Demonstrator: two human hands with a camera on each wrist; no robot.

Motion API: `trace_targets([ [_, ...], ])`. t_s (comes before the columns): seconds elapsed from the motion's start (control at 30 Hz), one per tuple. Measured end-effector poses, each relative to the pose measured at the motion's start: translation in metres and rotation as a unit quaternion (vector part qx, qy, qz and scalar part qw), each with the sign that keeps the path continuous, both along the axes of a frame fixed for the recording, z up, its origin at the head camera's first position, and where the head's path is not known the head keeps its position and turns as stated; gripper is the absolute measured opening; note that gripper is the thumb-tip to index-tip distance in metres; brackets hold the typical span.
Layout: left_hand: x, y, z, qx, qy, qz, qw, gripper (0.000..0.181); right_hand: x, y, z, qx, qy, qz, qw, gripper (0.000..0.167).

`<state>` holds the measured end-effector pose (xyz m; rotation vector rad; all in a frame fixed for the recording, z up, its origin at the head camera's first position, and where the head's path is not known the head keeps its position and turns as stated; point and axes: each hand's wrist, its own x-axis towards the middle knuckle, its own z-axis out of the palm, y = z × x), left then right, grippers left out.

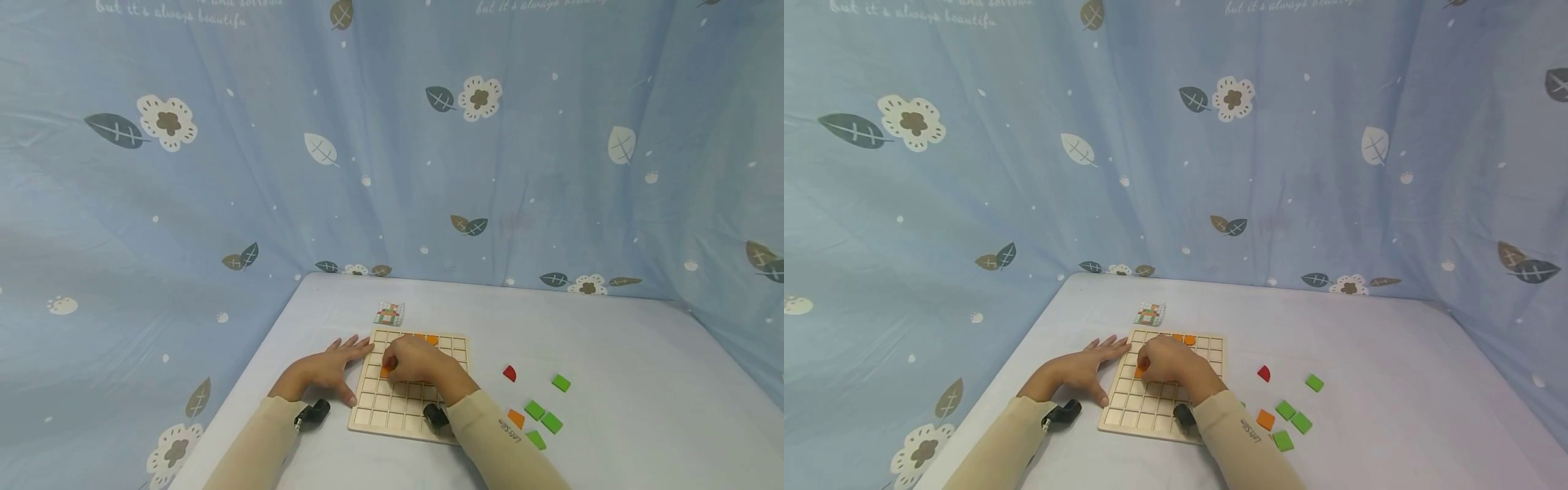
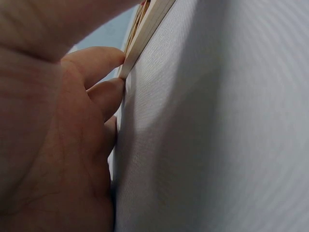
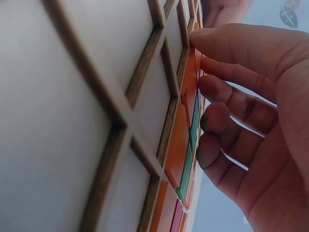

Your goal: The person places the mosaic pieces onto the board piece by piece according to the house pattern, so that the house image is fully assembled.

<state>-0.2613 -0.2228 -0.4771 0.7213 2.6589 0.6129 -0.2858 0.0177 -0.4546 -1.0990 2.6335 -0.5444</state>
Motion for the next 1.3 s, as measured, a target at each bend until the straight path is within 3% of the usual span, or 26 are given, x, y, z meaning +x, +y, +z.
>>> trace_targets([
  [0.37,-0.001,0.0,-0.003,-0.004,0.006,-0.006,0.9999,0.121,0.004,0.008,0.006,-0.021,0.004,0.007,0.9998,0.019],
  [0.6,0.0,0.0,-0.003,-0.009,0.006,0.001,0.9999,0.121,0.005,0.025,0.018,-0.016,0.034,0.022,0.9991,0.017],
  [0.97,0.002,0.002,-0.002,-0.003,0.008,0.013,0.9999,0.121,0.004,0.076,0.029,-0.007,0.06,-0.025,0.9979,0.014],
  [1.3,0.001,0.003,-0.001,-0.004,0.003,0.016,0.9999,0.122,0.0,0.124,0.029,0.033,0.051,-0.103,0.9928,0.019],
])
